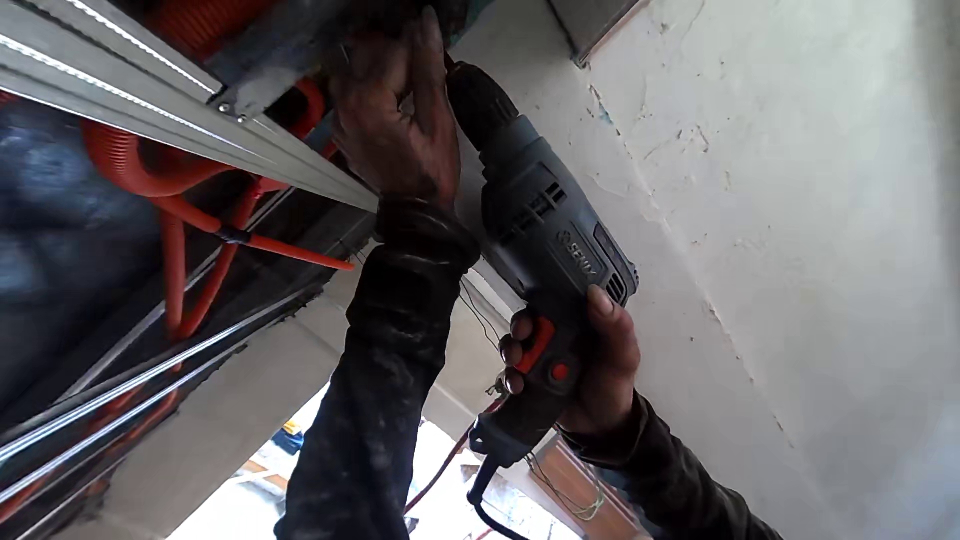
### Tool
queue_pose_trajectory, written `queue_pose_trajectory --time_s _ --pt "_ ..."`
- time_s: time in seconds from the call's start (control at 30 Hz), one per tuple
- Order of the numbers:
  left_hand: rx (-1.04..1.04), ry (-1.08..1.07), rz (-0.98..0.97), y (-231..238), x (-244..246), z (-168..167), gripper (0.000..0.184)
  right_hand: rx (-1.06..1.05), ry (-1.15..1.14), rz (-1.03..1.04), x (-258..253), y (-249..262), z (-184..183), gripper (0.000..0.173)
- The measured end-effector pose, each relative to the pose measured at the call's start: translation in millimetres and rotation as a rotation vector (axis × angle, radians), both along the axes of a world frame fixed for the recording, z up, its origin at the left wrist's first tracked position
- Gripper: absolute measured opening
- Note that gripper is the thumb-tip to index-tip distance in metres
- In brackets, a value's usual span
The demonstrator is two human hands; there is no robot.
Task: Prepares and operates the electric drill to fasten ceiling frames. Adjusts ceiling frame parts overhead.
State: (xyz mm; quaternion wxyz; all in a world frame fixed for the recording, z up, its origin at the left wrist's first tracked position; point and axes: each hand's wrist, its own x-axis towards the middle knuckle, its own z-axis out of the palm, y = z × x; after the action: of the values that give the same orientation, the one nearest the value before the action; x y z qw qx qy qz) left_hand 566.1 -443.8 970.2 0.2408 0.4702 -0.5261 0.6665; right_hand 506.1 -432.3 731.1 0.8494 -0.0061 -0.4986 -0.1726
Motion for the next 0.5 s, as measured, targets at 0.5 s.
queue_pose_trajectory --time_s 0.5 --pt "0.042 0.072 -0.204 3.4 0.3 -11.3 0.031 -0.049 -0.013 0.243 -8.0 -18.1 0.8 0.05"
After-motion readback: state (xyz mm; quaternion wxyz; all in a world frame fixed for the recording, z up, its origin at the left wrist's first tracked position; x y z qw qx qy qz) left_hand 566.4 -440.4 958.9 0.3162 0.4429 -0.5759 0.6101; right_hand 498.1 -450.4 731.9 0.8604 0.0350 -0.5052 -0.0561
